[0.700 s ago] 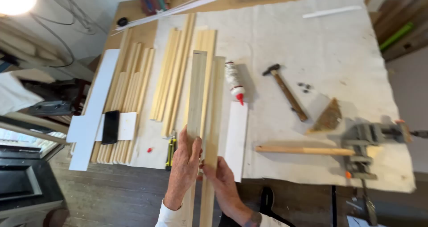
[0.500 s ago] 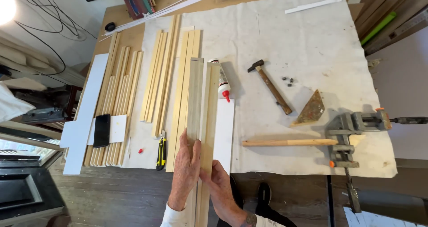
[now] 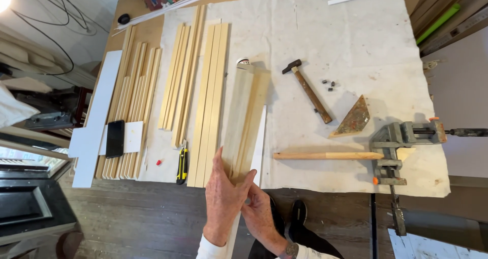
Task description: The person applies wood glue to the end of a wooden slat and spreads it by hand. They then place the slat into a corner jig, secure it with clamps, and tap it with a hammer to align the joint. The person repeats the process with another slat, using a utility knife to trim excess glue.
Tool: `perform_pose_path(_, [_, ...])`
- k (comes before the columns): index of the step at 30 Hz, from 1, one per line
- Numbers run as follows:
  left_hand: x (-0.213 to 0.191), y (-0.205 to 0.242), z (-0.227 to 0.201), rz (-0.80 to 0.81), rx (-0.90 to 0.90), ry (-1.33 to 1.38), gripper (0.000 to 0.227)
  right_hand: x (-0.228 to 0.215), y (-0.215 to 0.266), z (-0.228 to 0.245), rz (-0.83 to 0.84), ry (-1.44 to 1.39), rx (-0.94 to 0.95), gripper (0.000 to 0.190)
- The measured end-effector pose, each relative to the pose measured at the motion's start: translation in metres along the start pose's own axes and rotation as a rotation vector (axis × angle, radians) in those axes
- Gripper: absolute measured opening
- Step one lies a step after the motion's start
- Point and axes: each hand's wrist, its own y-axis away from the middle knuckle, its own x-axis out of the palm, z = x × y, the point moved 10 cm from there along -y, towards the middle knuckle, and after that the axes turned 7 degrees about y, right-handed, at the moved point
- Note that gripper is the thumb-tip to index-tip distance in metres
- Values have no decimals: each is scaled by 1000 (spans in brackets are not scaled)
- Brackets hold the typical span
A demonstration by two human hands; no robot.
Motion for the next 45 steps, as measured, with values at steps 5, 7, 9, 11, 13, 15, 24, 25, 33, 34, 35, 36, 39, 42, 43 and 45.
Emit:
perform_pose_path(5, [0, -1, 3, -26, 80, -64, 99, 2, 2, -14, 35, 29, 12, 41])
perform_pose_path(7, [0, -3, 2, -34, 121, -104, 107, 2, 2, -19, 20, 65, 39, 42])
perform_pose_path(9, [-6, -3, -3, -101, 209, -179, 92, 6, -1, -8, 31, 90, -82, 42])
perform_pose_path(11, [-5, -5, 0, -103, 246, -206, 97, 7, -5, -12, 43, 98, -52, 43])
perform_pose_path(13, [-9, -5, 3, -112, 277, -233, 101, 9, -8, -19, 63, 105, -20, 43])
perform_pose_path(15, [-13, 1, -12, -128, 471, -291, 93, 14, -12, -20, 128, 244, -69, 22])
perform_pose_path(24, [-3, 6, 33, 26, 487, -438, 95, -30, -83, 56, -62, 175, 272, 34])
perform_pose_path(25, [-4, 9, 38, 37, 490, -437, 95, -30, -81, 51, -73, 175, 277, 34])
perform_pose_path(33, [-5, 23, 87, 20, 506, -449, 92, -36, -62, 7, -218, 284, 277, 35])
perform_pose_path(34, [-3, 25, 92, 31, 501, -447, 92, -34, -58, 5, -223, 288, 289, 35])
perform_pose_path(35, [-6, 28, 93, -1, 520, -407, 95, -33, -54, 2, -229, 278, 301, 32])
perform_pose_path(36, [-8, 30, 94, -38, 539, -366, 98, -32, -52, 1, -233, 270, 309, 30])
perform_pose_path(39, [-9, 25, 67, -60, 506, -286, 86, -24, -41, 0, -212, 323, 266, 34])
perform_pose_path(42, [-9, 30, 57, -99, 602, -218, 78, -6, -38, 24, -107, 291, 119, 20])
perform_pose_path(43, [-7, 33, 64, -99, 596, -217, 78, -6, -35, 26, -103, 292, 123, 20])
perform_pose_path(45, [-1, 36, 79, -77, 589, -202, 84, -9, -28, 21, -117, 367, 232, 20])
